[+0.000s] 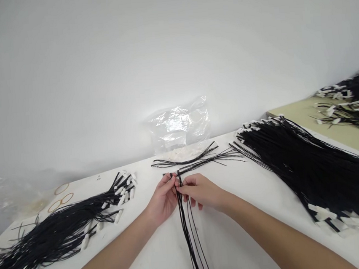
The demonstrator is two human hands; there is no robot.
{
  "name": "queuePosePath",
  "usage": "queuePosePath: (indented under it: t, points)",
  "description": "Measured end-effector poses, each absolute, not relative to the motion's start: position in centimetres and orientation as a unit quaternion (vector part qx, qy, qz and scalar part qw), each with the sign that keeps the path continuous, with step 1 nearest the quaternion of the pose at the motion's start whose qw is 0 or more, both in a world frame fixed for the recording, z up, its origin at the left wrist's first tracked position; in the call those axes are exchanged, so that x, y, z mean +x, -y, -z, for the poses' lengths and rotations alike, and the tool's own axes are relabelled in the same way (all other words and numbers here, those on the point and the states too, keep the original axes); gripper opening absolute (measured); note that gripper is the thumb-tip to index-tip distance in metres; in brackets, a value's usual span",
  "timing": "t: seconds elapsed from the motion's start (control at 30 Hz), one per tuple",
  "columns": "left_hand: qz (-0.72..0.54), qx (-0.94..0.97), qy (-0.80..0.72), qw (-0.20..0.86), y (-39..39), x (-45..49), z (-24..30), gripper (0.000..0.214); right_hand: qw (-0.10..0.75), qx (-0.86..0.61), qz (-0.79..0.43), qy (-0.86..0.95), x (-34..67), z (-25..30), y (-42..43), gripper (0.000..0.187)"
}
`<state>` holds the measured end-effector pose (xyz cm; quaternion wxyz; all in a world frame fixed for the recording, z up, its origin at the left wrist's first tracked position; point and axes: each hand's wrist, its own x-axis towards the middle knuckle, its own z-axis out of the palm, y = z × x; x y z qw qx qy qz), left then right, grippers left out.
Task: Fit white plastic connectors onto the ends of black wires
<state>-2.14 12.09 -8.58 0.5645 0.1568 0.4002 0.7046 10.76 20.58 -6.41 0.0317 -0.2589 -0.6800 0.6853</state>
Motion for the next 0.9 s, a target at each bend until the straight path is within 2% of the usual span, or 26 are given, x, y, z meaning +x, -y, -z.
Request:
queuePosePath:
  t: [0.37,0.9]
  points:
    - [-0.699,0.195,-0.409,0.554,-12.04,-2.08,8.71,0.023,0.032,-0.255,-0.671,0.696,11.05,6.5,-20.79,0.036]
    - [-0.674,0.227,-0.4,0.578,-11.74,-1.98,8.28,0.045,0.07,-0.294,-0.735,0.607,10.85,6.26,-20.82,0.012]
